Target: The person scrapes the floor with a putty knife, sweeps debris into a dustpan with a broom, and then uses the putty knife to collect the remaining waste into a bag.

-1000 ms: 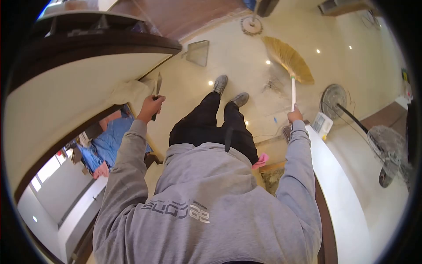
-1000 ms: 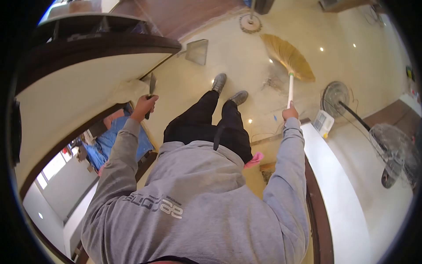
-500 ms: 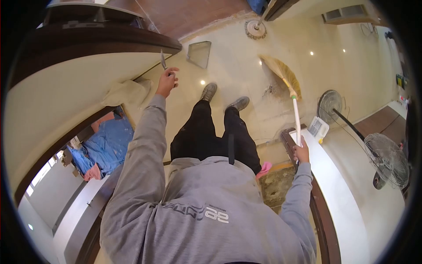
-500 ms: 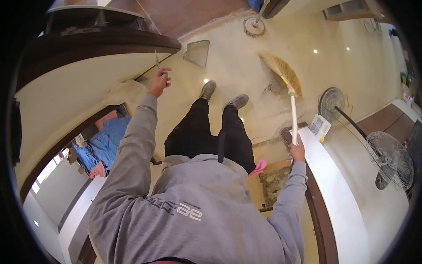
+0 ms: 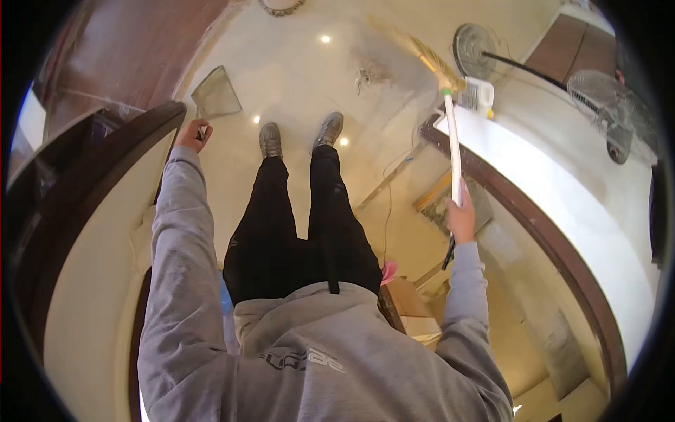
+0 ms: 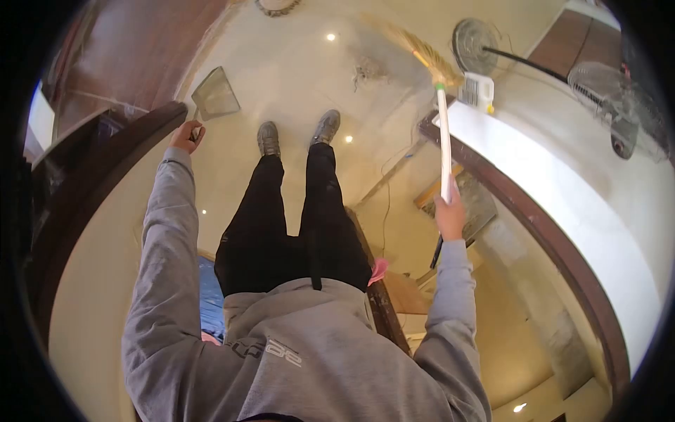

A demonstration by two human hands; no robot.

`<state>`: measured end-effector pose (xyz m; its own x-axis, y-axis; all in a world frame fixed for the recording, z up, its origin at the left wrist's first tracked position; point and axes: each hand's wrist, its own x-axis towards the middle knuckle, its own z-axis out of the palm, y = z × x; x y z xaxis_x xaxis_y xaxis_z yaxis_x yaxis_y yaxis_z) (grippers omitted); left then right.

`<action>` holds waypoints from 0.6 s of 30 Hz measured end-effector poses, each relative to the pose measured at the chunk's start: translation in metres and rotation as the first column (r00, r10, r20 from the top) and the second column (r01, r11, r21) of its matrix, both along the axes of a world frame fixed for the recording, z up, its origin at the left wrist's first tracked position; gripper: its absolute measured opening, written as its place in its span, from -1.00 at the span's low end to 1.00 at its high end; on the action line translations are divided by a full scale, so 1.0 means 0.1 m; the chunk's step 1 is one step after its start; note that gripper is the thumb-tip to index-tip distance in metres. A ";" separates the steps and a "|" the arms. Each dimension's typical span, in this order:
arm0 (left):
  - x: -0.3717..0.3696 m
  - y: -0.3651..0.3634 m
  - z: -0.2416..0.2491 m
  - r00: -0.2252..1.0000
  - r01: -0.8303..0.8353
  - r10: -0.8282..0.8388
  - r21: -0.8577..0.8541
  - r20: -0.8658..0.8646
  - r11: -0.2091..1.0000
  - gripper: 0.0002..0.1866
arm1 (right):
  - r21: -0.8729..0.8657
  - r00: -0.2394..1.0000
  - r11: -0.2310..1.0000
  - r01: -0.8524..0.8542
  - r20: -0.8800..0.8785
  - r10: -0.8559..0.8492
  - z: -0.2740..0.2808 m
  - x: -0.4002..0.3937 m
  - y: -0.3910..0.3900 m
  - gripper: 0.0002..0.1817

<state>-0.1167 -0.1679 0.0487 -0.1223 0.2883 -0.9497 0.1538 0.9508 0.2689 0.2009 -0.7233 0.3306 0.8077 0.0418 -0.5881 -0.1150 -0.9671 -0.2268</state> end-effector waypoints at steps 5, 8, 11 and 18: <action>0.21 -0.15 -0.01 0.993 0.081 -0.082 0.021 0.083 0.997 -0.84 | 0.108 0.998 0.993 0.042 0.038 -0.047 -1.07 0.18 -0.07 -0.37; 0.50 -0.34 0.27 0.990 0.134 -0.134 0.006 0.029 0.991 -0.81 | 0.043 0.999 0.998 0.037 -0.022 -0.036 -1.70 0.30 0.29 -0.29; 0.71 -0.51 0.35 0.991 0.127 -0.126 -0.027 0.046 0.992 -0.85 | -0.065 0.980 0.997 0.046 -0.191 -0.058 -2.00 0.12 0.67 -0.20; 1.44 -1.11 0.29 0.980 0.118 -0.100 -0.094 0.173 0.989 -0.84 | -0.043 0.951 0.999 0.021 -0.307 -0.033 -1.61 -0.70 0.39 -0.18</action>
